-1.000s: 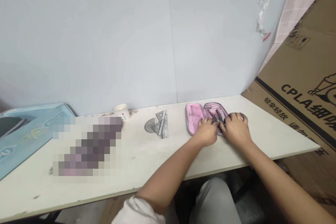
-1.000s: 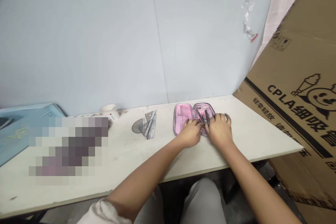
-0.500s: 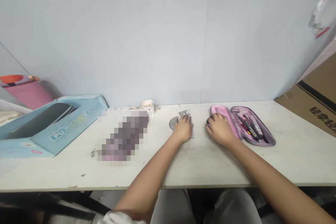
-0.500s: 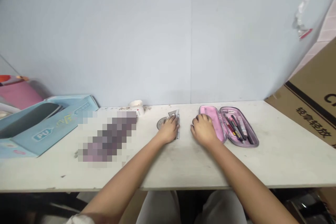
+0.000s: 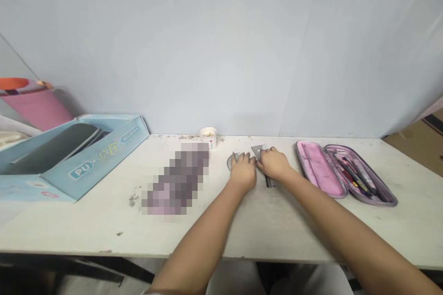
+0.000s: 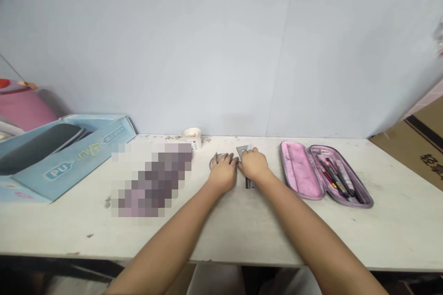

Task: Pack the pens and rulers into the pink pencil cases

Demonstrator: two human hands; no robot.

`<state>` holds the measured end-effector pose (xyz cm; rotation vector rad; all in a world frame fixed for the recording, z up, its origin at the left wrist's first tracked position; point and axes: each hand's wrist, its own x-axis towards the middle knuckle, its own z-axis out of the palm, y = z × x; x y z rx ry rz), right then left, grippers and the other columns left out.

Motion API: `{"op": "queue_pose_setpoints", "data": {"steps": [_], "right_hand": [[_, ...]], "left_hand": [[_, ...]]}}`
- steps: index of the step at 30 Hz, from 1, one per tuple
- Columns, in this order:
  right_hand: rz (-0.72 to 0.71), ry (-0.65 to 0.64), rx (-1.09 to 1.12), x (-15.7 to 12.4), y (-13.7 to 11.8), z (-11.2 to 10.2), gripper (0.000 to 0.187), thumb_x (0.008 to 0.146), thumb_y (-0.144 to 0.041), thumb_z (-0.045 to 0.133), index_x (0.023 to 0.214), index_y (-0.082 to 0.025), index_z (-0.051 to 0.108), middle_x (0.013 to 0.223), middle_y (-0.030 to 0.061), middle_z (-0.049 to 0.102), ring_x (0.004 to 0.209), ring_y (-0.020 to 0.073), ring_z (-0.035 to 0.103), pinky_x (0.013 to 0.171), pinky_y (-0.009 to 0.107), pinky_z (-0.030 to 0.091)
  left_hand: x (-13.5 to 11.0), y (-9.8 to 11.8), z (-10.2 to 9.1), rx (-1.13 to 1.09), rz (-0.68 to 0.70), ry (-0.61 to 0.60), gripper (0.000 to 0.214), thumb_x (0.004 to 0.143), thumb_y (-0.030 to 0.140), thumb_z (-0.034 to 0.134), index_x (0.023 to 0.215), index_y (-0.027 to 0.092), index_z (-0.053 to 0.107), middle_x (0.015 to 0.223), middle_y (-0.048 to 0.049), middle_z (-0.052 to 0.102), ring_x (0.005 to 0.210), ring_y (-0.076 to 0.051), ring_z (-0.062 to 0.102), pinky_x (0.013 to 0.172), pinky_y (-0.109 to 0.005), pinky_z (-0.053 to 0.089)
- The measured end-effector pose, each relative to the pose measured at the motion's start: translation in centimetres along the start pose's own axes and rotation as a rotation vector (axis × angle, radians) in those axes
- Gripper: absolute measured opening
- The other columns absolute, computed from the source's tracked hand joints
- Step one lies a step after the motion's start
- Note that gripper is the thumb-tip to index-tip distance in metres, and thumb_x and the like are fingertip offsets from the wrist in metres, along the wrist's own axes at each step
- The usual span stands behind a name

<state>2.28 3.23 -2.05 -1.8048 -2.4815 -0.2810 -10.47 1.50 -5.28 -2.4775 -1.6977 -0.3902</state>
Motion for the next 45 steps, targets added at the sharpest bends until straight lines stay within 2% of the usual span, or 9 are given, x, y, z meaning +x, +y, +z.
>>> {"op": "queue_pose_setpoints", "data": {"steps": [5,12,17,21,24,28,33,39,45], "right_hand": [[-0.06,-0.077,-0.012,0.3,-1.8,-0.3,0.031,0.082,-0.009,0.036,0.093,-0.01,0.065,0.094,0.017,0.066,0.088,0.0234,0.062,0.071,0.032,0.045],[0.013,-0.017,0.023,-0.8,-1.3,-0.8,0.029,0.081,-0.005,0.037,0.094,-0.008,0.063,0.093,0.0191,0.066,0.086,0.0228,0.063,0.069,0.029,0.046],[0.159,0.102,0.098,-2.9,2.3,-1.6,0.031,0.084,-0.01,0.034,0.108,-0.008,0.053,0.099,0.0178,0.064,0.092,0.0228,0.061,0.072,0.028,0.043],[0.33,0.255,0.301,-5.2,6.6,-1.5,0.038,0.087,-0.021,0.034,0.122,-0.01,0.042,0.097,0.0143,0.065,0.089,0.0221,0.062,0.073,0.028,0.041],[0.429,0.3,0.373,-7.0,9.7,-0.6,0.044,0.087,-0.023,0.033,0.13,-0.01,0.033,0.094,0.0126,0.066,0.085,0.0218,0.062,0.071,0.028,0.04],[0.465,0.225,0.345,-8.7,12.6,1.0,0.046,0.086,-0.021,0.033,0.131,-0.01,0.034,0.093,0.0124,0.066,0.086,0.0222,0.063,0.071,0.028,0.04],[0.374,0.015,0.157,-9.7,14.2,1.6,0.034,0.087,-0.022,0.031,0.108,-0.009,0.055,0.091,0.016,0.067,0.086,0.0238,0.063,0.072,0.029,0.041],[0.274,-0.03,0.066,-10.5,14.4,0.4,0.033,0.086,-0.017,0.03,0.093,-0.008,0.061,0.089,0.0191,0.066,0.083,0.0269,0.063,0.07,0.033,0.042],[0.211,0.14,0.141,-9.5,11.9,-0.9,0.036,0.088,-0.025,0.029,0.098,-0.011,0.06,0.096,0.0147,0.064,0.089,0.0234,0.059,0.074,0.03,0.039]], "left_hand": [[-0.1,0.3,0.3,-0.036,0.032,-0.049,0.041,0.08,0.021,0.037,0.119,0.013,0.049,0.128,-0.0156,0.046,0.123,-0.029,0.033,0.105,-0.058,0.007],[-0.3,1.0,0.1,-0.001,0.049,-0.006,0.042,0.086,0.028,0.031,0.123,0.015,0.047,0.13,-0.0147,0.045,0.127,-0.029,0.029,0.105,-0.057,0.005],[0.6,4.3,-1.0,-0.094,0.084,0.016,0.05,0.089,0.032,0.024,0.135,0.013,0.029,0.135,-0.0141,0.041,0.126,-0.027,0.031,0.106,-0.055,0.009],[2.4,8.9,-1.8,-0.265,0.11,-0.042,0.055,0.088,0.029,0.022,0.139,0.011,0.015,0.135,-0.0137,0.041,0.124,-0.023,0.036,0.105,-0.047,0.02],[3.4,12.2,-1.7,-0.321,0.207,-0.078,0.054,0.087,0.027,0.023,0.139,0.013,0.017,0.138,-0.0121,0.038,0.124,-0.022,0.036,0.105,-0.045,0.022],[3.7,15.2,-0.5,-0.253,0.263,-0.151,0.053,0.087,0.03,0.023,0.135,0.007,0.027,0.139,-0.0169,0.034,0.129,-0.028,0.028,0.105,-0.048,0.02],[3.4,17.0,1.0,-0.136,0.394,-0.214,0.051,0.086,0.023,0.024,0.131,0.0,0.032,0.138,-0.0232,0.033,0.131,-0.033,0.023,0.107,-0.052,0.008],[2.3,17.6,0.1,-0.307,0.387,-0.208,0.057,0.084,0.022,0.028,0.135,-0.003,0.024,0.14,-0.0219,0.03,0.131,-0.031,0.024,0.108,-0.047,0.013],[1.5,13.3,-1.2,-0.368,0.155,-0.097,0.051,0.085,0.027,0.033,0.131,0.006,0.034,0.135,-0.0171,0.039,0.128,-0.025,0.031,0.107,-0.036,0.024]]}}
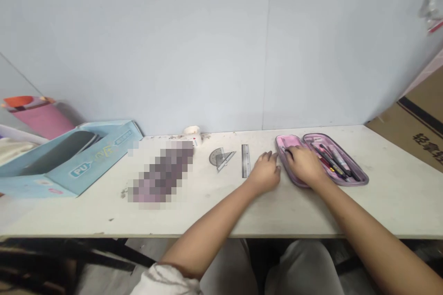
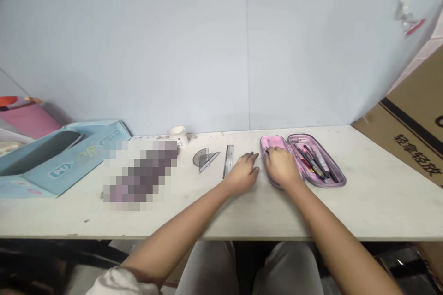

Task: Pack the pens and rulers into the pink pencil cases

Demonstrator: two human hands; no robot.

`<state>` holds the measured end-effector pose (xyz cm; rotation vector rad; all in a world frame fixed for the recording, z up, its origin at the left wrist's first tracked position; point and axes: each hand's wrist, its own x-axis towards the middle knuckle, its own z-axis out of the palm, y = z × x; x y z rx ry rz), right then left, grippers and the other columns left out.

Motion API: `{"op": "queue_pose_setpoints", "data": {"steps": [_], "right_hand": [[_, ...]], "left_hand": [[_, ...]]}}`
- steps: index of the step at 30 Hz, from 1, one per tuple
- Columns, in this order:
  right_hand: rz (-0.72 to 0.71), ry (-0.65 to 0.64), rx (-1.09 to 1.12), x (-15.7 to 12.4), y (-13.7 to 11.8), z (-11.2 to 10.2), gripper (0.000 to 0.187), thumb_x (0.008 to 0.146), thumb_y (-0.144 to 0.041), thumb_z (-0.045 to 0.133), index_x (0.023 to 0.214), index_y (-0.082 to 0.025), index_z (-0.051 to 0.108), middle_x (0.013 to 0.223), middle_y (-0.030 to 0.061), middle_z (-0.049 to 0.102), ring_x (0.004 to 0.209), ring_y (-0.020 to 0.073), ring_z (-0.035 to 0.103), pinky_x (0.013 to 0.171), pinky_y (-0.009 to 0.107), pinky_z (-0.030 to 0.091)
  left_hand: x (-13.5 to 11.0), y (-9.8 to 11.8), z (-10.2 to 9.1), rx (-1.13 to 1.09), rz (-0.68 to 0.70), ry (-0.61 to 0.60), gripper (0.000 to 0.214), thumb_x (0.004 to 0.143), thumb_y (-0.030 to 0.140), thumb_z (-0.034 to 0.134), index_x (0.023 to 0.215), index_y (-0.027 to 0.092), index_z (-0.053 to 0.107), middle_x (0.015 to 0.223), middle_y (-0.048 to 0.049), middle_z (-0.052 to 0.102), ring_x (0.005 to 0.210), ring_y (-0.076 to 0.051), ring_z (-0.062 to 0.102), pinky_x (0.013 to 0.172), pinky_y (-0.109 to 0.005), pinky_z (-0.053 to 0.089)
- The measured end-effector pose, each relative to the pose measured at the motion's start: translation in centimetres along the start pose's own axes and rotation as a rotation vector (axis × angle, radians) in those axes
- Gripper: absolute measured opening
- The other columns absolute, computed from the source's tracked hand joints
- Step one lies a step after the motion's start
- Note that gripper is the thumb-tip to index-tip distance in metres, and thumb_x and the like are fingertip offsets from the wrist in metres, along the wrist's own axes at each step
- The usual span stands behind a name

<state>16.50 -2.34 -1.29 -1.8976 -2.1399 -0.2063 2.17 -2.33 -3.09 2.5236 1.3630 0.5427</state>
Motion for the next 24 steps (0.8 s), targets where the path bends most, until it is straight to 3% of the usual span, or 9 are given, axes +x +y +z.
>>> {"op": "queue_pose_setpoints", "data": {"steps": [3,6,9,12,17,24], "right_hand": [[-0.124,-0.05,0.15,0.8,-3.1,0.5,0.035,0.088,-0.026,0.031,0.104,-0.013,0.06,0.1,0.0116,0.064,0.093,0.0199,0.057,0.079,0.028,0.037],[-0.245,-0.129,0.218,1.6,-6.6,1.6,0.034,0.087,-0.024,0.034,0.106,-0.014,0.06,0.103,0.011,0.061,0.098,0.019,0.054,0.084,0.027,0.035],[-0.316,-0.178,0.243,2.5,-9.9,3.0,0.034,0.086,-0.025,0.037,0.111,-0.014,0.057,0.107,0.0117,0.058,0.102,0.02,0.05,0.086,0.027,0.033],[-0.347,-0.2,0.259,3.2,-12.6,4.1,0.036,0.087,-0.028,0.037,0.114,-0.012,0.053,0.107,0.0125,0.057,0.102,0.0206,0.05,0.086,0.028,0.034],[-0.389,-0.213,0.195,3.6,-15.1,4.8,0.037,0.084,-0.035,0.043,0.105,-0.008,0.058,0.105,0.015,0.056,0.101,0.0239,0.048,0.088,0.031,0.032],[-0.363,-0.229,0.159,3.2,-15.6,4.7,0.039,0.084,-0.038,0.044,0.105,-0.009,0.058,0.106,0.0152,0.055,0.102,0.0244,0.046,0.087,0.033,0.032]], "left_hand": [[-0.9,-3.3,-1.8,0.021,-0.134,0.065,0.049,0.085,0.025,0.034,0.13,0.006,0.036,0.134,-0.0158,0.041,0.126,-0.022,0.034,0.106,-0.032,0.026],[-1.7,-7.1,-4.0,0.116,-0.253,0.117,0.047,0.083,0.027,0.038,0.127,0.012,0.039,0.131,-0.0135,0.043,0.121,-0.024,0.039,0.101,-0.036,0.031],[-2.5,-10.6,-5.8,0.255,-0.398,0.046,0.05,0.079,0.04,0.046,0.122,0.014,0.043,0.125,-0.0151,0.047,0.115,-0.03,0.042,0.092,-0.044,0.036],[-2.9,-13.0,-6.8,0.344,-0.457,-0.047,0.06,0.072,0.055,0.05,0.115,0.012,0.046,0.119,-0.0178,0.049,0.113,-0.034,0.042,0.089,-0.045,0.037],[-2.8,-14.7,-6.5,0.38,-0.479,-0.097,0.065,0.066,0.053,0.055,0.113,0.009,0.047,0.117,-0.0197,0.049,0.112,-0.032,0.043,0.09,-0.042,0.036],[-3.1,-14.6,-6.0,0.331,-0.528,-0.041,0.064,0.066,0.049,0.055,0.113,0.006,0.045,0.111,-0.0203,0.053,0.107,-0.031,0.048,0.085,-0.036,0.039]]}}
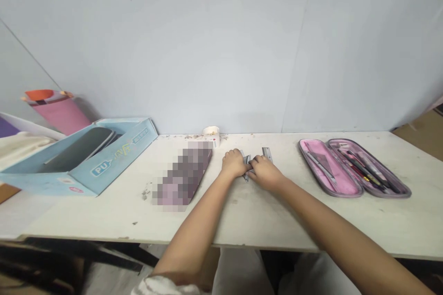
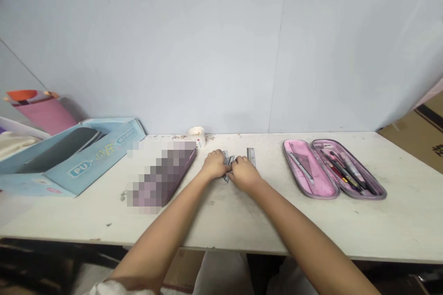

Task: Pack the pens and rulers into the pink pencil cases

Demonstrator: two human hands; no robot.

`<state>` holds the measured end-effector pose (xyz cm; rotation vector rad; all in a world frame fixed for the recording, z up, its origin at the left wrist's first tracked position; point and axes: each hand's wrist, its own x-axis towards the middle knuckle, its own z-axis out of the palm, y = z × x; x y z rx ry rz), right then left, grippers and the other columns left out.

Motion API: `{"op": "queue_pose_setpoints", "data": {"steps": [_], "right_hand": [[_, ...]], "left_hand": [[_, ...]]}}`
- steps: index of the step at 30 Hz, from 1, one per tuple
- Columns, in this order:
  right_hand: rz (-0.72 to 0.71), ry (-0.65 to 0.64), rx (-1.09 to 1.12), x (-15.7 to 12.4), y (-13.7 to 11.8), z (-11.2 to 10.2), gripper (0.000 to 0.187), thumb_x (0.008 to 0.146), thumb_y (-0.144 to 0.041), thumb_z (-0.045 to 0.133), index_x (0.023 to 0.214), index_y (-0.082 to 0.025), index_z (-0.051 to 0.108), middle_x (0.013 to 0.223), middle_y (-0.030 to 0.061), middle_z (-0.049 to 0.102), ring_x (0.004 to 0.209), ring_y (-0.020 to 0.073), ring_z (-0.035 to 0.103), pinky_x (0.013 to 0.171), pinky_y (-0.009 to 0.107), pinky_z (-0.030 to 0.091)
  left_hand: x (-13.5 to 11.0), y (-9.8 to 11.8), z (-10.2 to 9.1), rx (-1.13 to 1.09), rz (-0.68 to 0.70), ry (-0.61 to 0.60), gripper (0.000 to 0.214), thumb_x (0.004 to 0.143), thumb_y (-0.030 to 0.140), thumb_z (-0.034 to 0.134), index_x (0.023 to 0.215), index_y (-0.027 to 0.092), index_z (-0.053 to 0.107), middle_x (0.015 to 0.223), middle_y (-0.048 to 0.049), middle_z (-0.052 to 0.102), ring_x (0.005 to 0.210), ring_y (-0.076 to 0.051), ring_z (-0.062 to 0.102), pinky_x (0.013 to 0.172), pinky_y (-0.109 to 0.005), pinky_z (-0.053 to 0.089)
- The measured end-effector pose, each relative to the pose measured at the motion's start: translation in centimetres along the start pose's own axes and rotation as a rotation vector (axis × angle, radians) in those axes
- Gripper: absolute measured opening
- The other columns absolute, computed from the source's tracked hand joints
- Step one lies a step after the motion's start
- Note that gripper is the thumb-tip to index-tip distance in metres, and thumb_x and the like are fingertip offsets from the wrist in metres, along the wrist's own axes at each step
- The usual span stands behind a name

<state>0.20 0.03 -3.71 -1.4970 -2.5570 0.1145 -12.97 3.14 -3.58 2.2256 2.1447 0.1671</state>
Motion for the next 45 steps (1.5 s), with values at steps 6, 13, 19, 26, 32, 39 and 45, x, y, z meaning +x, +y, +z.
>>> {"op": "queue_pose_setpoints", "data": {"steps": [6,13,19,26,32,39,45], "right_hand": [[0.05,0.017,-0.063,-1.3,0.4,-0.4,0.036,0.086,-0.037,0.039,0.107,-0.015,0.058,0.112,0.0144,0.053,0.11,0.0273,0.04,0.089,0.041,0.029],[0.123,0.009,-0.019,-3.2,3.9,-0.7,0.034,0.087,-0.026,0.035,0.107,-0.014,0.06,0.112,0.0148,0.053,0.106,0.0259,0.042,0.085,0.035,0.034],[0.153,0.074,-0.021,-4.4,5.9,-0.8,0.033,0.084,-0.014,0.035,0.104,-0.009,0.061,0.109,0.02,0.053,0.104,0.0274,0.043,0.087,0.035,0.034],[0.127,0.151,0.011,-6.1,4.2,-0.7,0.038,0.088,-0.033,0.034,0.109,-0.013,0.058,0.116,0.0155,0.051,0.11,0.0259,0.04,0.092,0.037,0.03],[-0.01,0.112,0.003,-7.9,2.2,-0.6,0.062,0.081,-0.058,0.035,0.111,-0.008,0.056,0.112,0.018,0.054,0.108,0.0284,0.041,0.093,0.042,0.027],[-0.062,0.066,-0.066,-8.1,1.3,-0.4,0.07,0.083,-0.059,0.029,0.112,-0.001,0.057,0.105,0.0215,0.057,0.103,0.0299,0.044,0.088,0.041,0.031],[-0.069,0.032,-0.01,-7.8,1.7,-0.9,0.046,0.084,-0.045,0.044,0.1,-0.006,0.063,0.099,0.0177,0.058,0.099,0.0262,0.046,0.085,0.035,0.035]], "left_hand": [[-1.5,1.7,-0.4,0.099,0.037,0.073,0.058,0.071,0.048,0.053,0.111,0.007,0.046,0.11,-0.0199,0.055,0.105,-0.03,0.049,0.086,-0.038,0.037],[-2.4,5.3,-0.3,0.156,0.081,0.06,0.061,0.079,0.058,0.037,0.108,0.007,0.054,0.11,-0.0214,0.054,0.106,-0.031,0.048,0.087,-0.04,0.036],[-2.7,8.4,0.3,0.121,0.141,0.046,0.044,0.085,0.041,0.038,0.101,0.007,0.061,0.106,-0.0212,0.054,0.104,-0.031,0.047,0.085,-0.041,0.036],[-3.2,8.0,0.2,0.07,0.124,0.046,0.039,0.088,0.032,0.032,0.108,0.005,0.053,0.107,-0.021,0.052,0.105,-0.029,0.049,0.085,-0.038,0.039],[-3.9,5.6,-1.4,0.016,0.098,-0.052,0.041,0.088,0.034,0.028,0.104,0.008,0.055,0.105,-0.0189,0.058,0.099,-0.025,0.056,0.084,-0.033,0.04],[-5.0,6.1,-2.1,-0.118,0.146,-0.174,0.037,0.086,0.04,0.032,0.095,0.015,0.059,0.095,-0.0092,0.066,0.087,-0.019,0.061,0.072,-0.025,0.044],[-6.6,5.8,-2.5,-0.145,0.256,-0.17,0.026,0.083,0.025,0.039,0.099,0.015,0.056,0.094,-0.0095,0.063,0.088,-0.019,0.058,0.076,-0.026,0.044]]}}
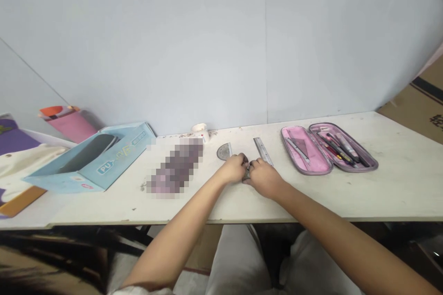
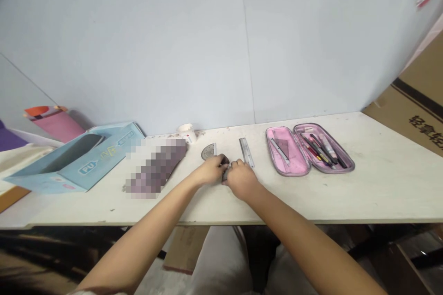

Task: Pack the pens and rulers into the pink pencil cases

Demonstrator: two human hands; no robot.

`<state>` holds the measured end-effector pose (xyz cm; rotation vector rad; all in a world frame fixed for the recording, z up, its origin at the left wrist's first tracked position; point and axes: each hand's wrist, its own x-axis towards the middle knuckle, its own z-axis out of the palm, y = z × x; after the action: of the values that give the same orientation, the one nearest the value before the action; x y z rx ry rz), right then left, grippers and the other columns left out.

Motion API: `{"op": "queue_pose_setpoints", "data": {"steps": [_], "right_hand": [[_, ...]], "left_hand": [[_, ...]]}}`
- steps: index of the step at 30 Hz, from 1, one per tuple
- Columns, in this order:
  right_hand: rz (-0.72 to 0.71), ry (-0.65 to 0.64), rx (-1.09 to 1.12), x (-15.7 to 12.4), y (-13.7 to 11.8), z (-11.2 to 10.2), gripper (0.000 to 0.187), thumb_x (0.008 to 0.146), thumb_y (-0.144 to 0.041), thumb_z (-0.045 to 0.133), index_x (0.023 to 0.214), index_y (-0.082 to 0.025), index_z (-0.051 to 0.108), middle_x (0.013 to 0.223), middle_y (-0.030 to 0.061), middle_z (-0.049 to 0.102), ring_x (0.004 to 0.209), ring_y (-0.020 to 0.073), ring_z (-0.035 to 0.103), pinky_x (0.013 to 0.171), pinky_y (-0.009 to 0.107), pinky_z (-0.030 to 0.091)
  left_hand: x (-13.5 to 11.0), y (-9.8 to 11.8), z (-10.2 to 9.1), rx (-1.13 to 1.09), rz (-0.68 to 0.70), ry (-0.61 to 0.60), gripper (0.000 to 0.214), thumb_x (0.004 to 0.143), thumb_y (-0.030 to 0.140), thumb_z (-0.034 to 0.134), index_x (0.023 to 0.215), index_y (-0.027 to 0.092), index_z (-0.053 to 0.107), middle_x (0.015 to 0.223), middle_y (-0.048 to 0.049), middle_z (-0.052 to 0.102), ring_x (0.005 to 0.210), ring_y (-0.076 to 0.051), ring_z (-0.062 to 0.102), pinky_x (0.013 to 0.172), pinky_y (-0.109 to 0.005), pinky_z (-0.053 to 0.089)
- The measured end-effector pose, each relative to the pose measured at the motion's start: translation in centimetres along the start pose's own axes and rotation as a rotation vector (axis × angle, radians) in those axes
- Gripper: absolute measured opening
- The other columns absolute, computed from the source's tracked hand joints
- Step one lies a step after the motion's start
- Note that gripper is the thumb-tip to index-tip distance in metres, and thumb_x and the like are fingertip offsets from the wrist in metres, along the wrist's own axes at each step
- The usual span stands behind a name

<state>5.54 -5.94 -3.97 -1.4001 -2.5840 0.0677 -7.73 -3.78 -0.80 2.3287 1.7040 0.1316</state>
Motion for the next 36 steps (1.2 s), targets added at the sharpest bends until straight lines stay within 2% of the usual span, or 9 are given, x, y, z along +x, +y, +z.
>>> {"op": "queue_pose_setpoints", "data": {"steps": [4,10,18,21,25,27,31,34,36], "right_hand": [[-0.006,-0.012,0.103,-0.1,1.1,-0.2,0.031,0.081,-0.032,0.053,0.1,-0.008,0.062,0.104,0.0156,0.056,0.101,0.0238,0.047,0.086,0.031,0.035],[0.021,-0.016,0.147,-0.5,1.4,-0.6,0.028,0.079,-0.028,0.055,0.099,-0.009,0.059,0.104,0.0155,0.055,0.101,0.0244,0.048,0.085,0.031,0.035],[0.115,0.042,0.268,-1.2,1.0,-0.8,0.041,0.082,-0.018,0.046,0.123,-0.016,0.041,0.107,0.012,0.058,0.096,0.0215,0.056,0.076,0.03,0.039],[0.143,0.216,0.327,-1.6,2.9,-1.5,0.042,0.082,-0.012,0.039,0.124,-0.015,0.039,0.111,0.0117,0.057,0.103,0.02,0.053,0.081,0.028,0.038],[0.285,0.477,0.29,-2.8,7.1,-2.8,0.038,0.083,-0.012,0.036,0.121,-0.01,0.042,0.114,0.0139,0.056,0.106,0.0209,0.05,0.086,0.029,0.036],[0.391,0.53,0.234,-3.6,9.1,-3.1,0.037,0.084,-0.014,0.034,0.12,-0.008,0.043,0.113,0.0155,0.055,0.107,0.0222,0.05,0.087,0.03,0.036],[0.533,0.368,0.104,-5.0,11.9,-2.5,0.038,0.082,-0.012,0.035,0.118,-0.005,0.047,0.109,0.0187,0.056,0.102,0.0247,0.053,0.083,0.031,0.038],[0.497,0.239,0.05,-5.4,12.9,-2.0,0.033,0.079,-0.01,0.039,0.105,-0.007,0.057,0.103,0.0184,0.059,0.097,0.0246,0.054,0.083,0.031,0.037],[0.47,0.238,0.051,-5.0,12.9,-2.0,0.031,0.079,-0.01,0.039,0.101,-0.009,0.06,0.103,0.0175,0.059,0.099,0.0243,0.054,0.086,0.032,0.036]], "left_hand": [[-1.8,-0.4,0.2,0.089,0.172,-0.045,0.029,0.073,0.022,0.052,0.102,0.017,0.055,0.105,-0.0107,0.055,0.095,-0.021,0.054,0.084,-0.029,0.042],[-2.7,0.6,0.8,0.181,0.103,-0.039,0.039,0.073,0.023,0.052,0.111,0.024,0.05,0.116,-0.0101,0.047,0.108,-0.027,0.044,0.088,-0.042,0.039],[-4.2,0.7,3.1,-0.01,0.205,0.284,0.037,0.073,0.006,0.043,0.107,0.019,0.049,0.123,-0.0102,0.037,0.115,-0.021,0.039,0.1,-0.036,0.034],[-3.0,2.4,3.0,-0.124,0.287,0.363,0.039,0.075,0.008,0.042,0.113,0.017,0.044,0.122,-0.0111,0.036,0.118,-0.019,0.037,0.103,-0.033,0.032],[0.8,7.0,2.4,-0.213,0.384,0.439,0.04,0.079,0.012,0.041,0.118,0.016,0.041,0.126,-0.0122,0.035,0.122,-0.018,0.034,0.106,-0.034,0.029],[3.0,9.3,2.7,-0.229,0.426,0.433,0.04,0.079,0.012,0.04,0.119,0.017,0.042,0.127,-0.0118,0.036,0.123,-0.018,0.034,0.106,-0.033,0.028],[6.3,12.0,4.4,-0.133,0.47,0.315,0.042,0.078,0.01,0.039,0.12,0.013,0.044,0.121,-0.0135,0.044,0.117,-0.02,0.041,0.1,-0.034,0.034],[7.3,11.9,5.4,-0.015,0.485,0.195,0.034,0.079,0.014,0.04,0.111,0.014,0.052,0.112,-0.013,0.053,0.107,-0.024,0.048,0.095,-0.039,0.037],[7.4,11.1,5.5,-0.025,0.5,0.214,0.032,0.081,0.016,0.039,0.108,0.015,0.055,0.112,-0.012,0.055,0.108,-0.024,0.048,0.096,-0.04,0.036]]}}
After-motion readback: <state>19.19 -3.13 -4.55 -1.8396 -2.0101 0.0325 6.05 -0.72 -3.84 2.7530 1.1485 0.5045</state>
